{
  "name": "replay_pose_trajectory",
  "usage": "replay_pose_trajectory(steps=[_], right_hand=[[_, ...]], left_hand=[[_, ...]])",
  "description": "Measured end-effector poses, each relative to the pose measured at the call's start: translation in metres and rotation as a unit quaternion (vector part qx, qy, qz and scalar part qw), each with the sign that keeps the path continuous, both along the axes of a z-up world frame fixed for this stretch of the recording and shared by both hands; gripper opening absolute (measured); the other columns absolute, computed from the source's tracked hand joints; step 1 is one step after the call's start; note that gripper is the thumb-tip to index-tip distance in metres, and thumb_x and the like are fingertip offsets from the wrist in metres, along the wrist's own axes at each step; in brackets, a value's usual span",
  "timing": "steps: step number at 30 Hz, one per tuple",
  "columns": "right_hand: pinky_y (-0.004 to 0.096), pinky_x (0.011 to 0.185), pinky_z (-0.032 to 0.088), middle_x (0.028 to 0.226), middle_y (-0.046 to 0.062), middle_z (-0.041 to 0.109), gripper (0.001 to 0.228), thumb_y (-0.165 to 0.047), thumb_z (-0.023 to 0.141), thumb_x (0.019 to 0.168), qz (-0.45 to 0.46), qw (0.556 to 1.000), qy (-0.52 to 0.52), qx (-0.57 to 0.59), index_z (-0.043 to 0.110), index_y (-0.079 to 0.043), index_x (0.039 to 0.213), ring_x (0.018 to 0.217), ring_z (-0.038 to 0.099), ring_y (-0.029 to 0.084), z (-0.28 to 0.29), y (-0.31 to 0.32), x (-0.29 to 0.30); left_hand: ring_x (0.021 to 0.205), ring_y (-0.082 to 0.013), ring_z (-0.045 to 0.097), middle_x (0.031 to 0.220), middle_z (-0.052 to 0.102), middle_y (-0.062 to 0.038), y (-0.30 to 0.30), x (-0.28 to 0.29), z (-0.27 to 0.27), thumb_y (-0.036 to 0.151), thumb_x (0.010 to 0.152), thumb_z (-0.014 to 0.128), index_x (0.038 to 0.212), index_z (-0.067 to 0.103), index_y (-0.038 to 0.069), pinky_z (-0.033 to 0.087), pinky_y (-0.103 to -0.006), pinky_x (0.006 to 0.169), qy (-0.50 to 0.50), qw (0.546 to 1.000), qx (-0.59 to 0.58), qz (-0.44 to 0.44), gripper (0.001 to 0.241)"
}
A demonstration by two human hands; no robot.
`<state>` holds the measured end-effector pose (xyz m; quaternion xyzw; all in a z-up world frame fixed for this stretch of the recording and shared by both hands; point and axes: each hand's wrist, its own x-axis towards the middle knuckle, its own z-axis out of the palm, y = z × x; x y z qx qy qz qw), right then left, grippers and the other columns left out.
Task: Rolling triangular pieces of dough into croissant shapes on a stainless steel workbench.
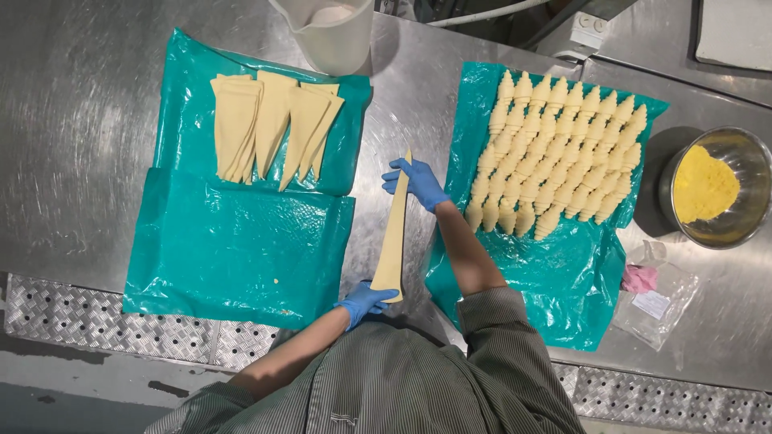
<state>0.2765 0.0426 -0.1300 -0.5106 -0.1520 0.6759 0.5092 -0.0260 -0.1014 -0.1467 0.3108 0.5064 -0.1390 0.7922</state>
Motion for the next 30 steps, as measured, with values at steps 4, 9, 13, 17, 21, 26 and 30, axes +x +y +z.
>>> replay_pose_trajectory(steps=[4,9,13,17,21,26,30], right_hand=[[0.042,0.079,0.065,0.102,0.024,0.074,0.041,-0.035,0.051,0.104,-0.033,0.998,-0.051,-0.028,0.056,-0.003,0.129,0.085,0.076,0.032,0.007,0.002,-0.010],[0.035,0.053,0.055,0.083,0.016,0.071,0.039,-0.040,0.051,0.106,-0.066,0.994,-0.078,-0.033,0.060,-0.004,0.118,0.060,0.068,0.022,-0.017,0.002,-0.015],[0.034,0.048,0.052,0.078,0.015,0.071,0.038,-0.039,0.053,0.105,-0.095,0.989,-0.099,-0.056,0.062,-0.003,0.114,0.054,0.064,0.020,-0.003,0.016,-0.019],[0.033,0.055,0.054,0.080,0.014,0.071,0.036,-0.035,0.058,0.105,-0.139,0.973,-0.185,-0.022,0.067,-0.001,0.099,0.061,0.068,0.020,-0.004,0.027,-0.022],[0.043,0.100,0.051,0.116,0.009,0.077,0.022,-0.029,0.071,0.097,-0.092,0.735,-0.661,0.119,0.076,-0.008,0.097,0.113,0.067,0.029,0.017,0.033,-0.020],[0.050,0.125,0.021,0.159,0.013,0.044,0.037,-0.028,0.070,0.099,-0.027,0.689,-0.715,0.119,0.070,-0.018,0.134,0.152,0.029,0.037,0.013,0.035,-0.014],[0.049,0.128,0.017,0.163,0.010,0.037,0.047,-0.032,0.070,0.099,-0.015,0.708,-0.699,0.098,0.062,-0.018,0.143,0.155,0.025,0.036,0.015,0.038,-0.013]], left_hand=[[0.067,-0.0133,0.067,0.091,0.077,-0.005,-0.008,-0.006,-0.013,0.036,0.078,0.087,0.106,0.077,0.004,0.054,-0.0277,0.058,-0.005,1.000,-0.004,-0.021,0.044],[0.064,-0.0163,0.070,0.091,0.080,-0.009,-0.023,-0.019,-0.046,0.034,0.075,0.090,0.103,0.080,-0.001,0.057,-0.0283,0.059,-0.016,1.000,0.002,-0.015,0.046],[0.063,-0.0180,0.072,0.091,0.080,-0.011,-0.021,-0.013,-0.044,0.034,0.076,0.089,0.103,0.079,-0.003,0.058,-0.0292,0.057,-0.001,1.000,0.006,-0.023,0.048],[0.061,-0.0193,0.072,0.088,0.081,-0.012,-0.010,-0.001,-0.033,0.039,0.080,0.085,0.102,0.079,-0.003,0.057,-0.0306,0.053,0.012,0.999,0.008,-0.042,0.048],[0.059,-0.0214,0.073,0.081,0.080,-0.012,0.000,0.008,-0.029,0.043,0.082,0.083,0.092,0.077,-0.003,0.058,-0.0331,0.053,0.039,0.995,0.010,-0.088,0.048],[0.057,-0.0190,0.073,0.072,0.077,-0.010,0.015,0.018,-0.003,0.056,0.085,0.076,0.078,0.077,0.001,0.056,-0.0324,0.054,0.070,0.978,0.042,-0.192,0.055],[0.054,-0.0172,0.072,0.067,0.075,-0.007,0.031,0.027,0.036,0.067,0.083,0.070,0.070,0.077,0.005,0.056,-0.0311,0.055,0.091,0.957,0.090,-0.262,0.064]])
